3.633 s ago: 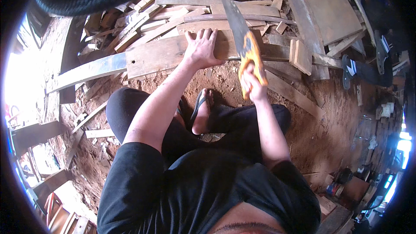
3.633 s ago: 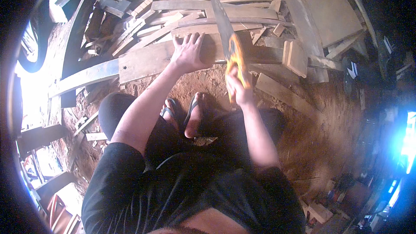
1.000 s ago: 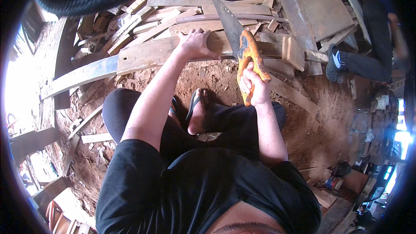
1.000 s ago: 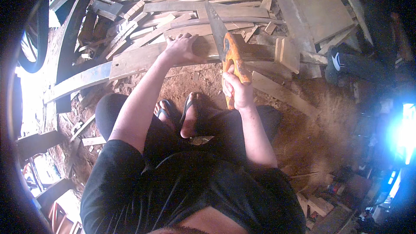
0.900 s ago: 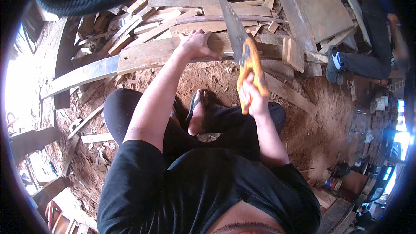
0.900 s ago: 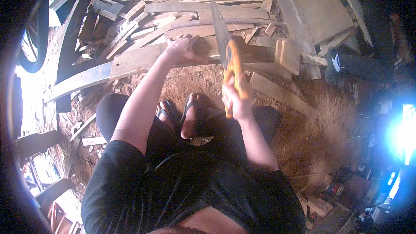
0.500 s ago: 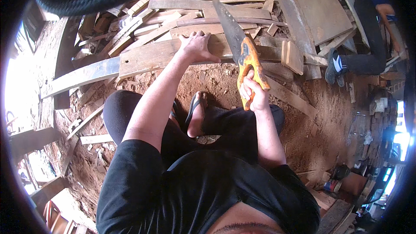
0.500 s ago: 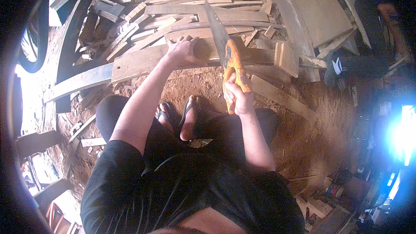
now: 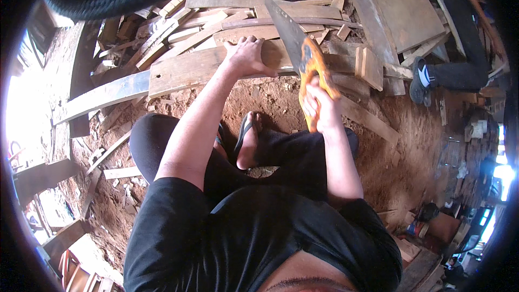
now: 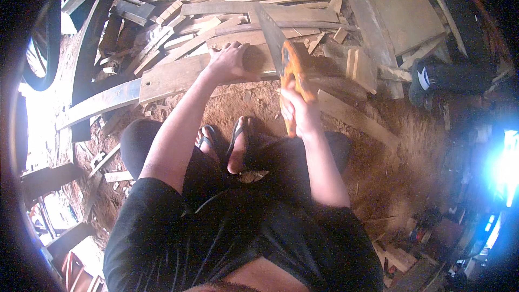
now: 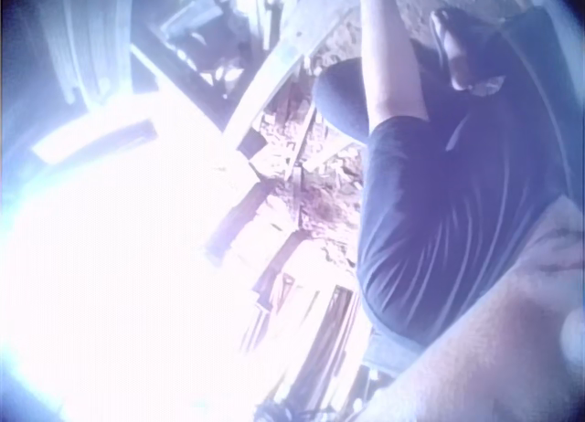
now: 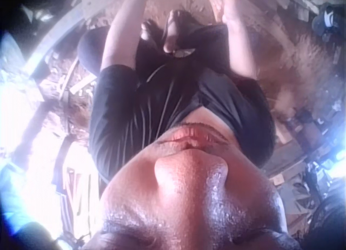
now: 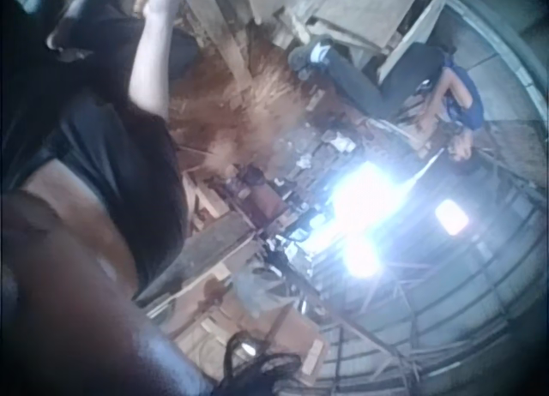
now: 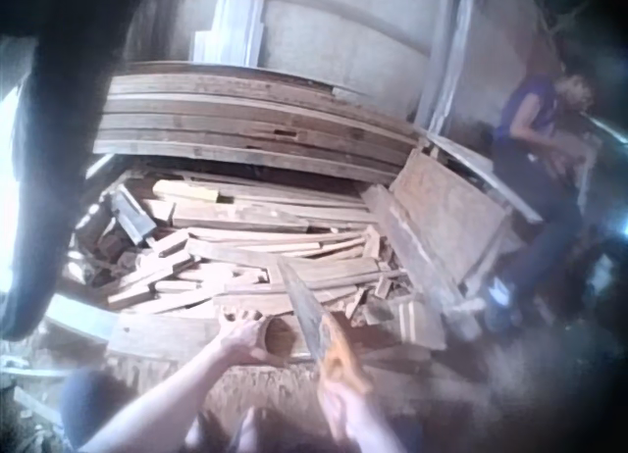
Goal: The person uses a hand saw to cut a wooden plank resting on a pile of wood scraps. They hold the plank steady with one hand while sawing with the other, pausing briefly to adjust their position before continuing the cut.
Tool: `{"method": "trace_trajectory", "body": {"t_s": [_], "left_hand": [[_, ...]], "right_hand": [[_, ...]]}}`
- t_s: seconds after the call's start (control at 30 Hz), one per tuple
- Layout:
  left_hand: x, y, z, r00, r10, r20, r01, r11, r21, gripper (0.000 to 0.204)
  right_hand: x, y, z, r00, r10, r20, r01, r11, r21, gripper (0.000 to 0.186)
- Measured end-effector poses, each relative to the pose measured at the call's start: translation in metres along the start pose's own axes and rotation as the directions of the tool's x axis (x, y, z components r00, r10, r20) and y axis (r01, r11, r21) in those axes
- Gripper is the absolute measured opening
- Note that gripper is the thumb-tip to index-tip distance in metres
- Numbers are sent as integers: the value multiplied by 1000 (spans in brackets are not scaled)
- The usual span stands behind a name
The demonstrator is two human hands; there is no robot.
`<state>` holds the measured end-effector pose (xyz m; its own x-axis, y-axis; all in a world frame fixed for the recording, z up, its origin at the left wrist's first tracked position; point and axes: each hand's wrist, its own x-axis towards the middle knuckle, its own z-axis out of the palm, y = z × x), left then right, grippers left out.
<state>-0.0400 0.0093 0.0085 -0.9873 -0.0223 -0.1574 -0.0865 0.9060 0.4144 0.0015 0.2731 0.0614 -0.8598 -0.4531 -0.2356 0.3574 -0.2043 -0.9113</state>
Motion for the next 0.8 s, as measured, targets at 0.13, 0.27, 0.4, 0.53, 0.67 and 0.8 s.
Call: {"method": "trace_trajectory", "body": {"t_s": [0.13,0.27,0.4,0.53,0.67,0.8], "left_hand": [[4,-2,1,1000,11,18,-11,1000,-16,131],[3,-1,4,1000,0,-24,0,1000,-14,132],[3,-2,0,1000,29,-8,-29,999,-41,131],[2,-5,0,998,57,-6,-57,998,-40,129],[-3,-1,5,997,48,-53,-48,999,9,125],[-2,-1,0,999,46,-13,-46,999,-17,126]], "right_hand": [[-25,-5,-6,999,27,-22,-27,999,21,8],[17,-11,-4,996,60,-69,-61,998,-7,6],[15,-19,8,997,73,-24,-74,997,-24,9],[-32,-24,12,998,56,29,-58,997,51,17],[-5,-16,20,994,94,-55,-96,995,-39,15],[5,-18,23,987,53,-154,-45,997,57,12]]}}
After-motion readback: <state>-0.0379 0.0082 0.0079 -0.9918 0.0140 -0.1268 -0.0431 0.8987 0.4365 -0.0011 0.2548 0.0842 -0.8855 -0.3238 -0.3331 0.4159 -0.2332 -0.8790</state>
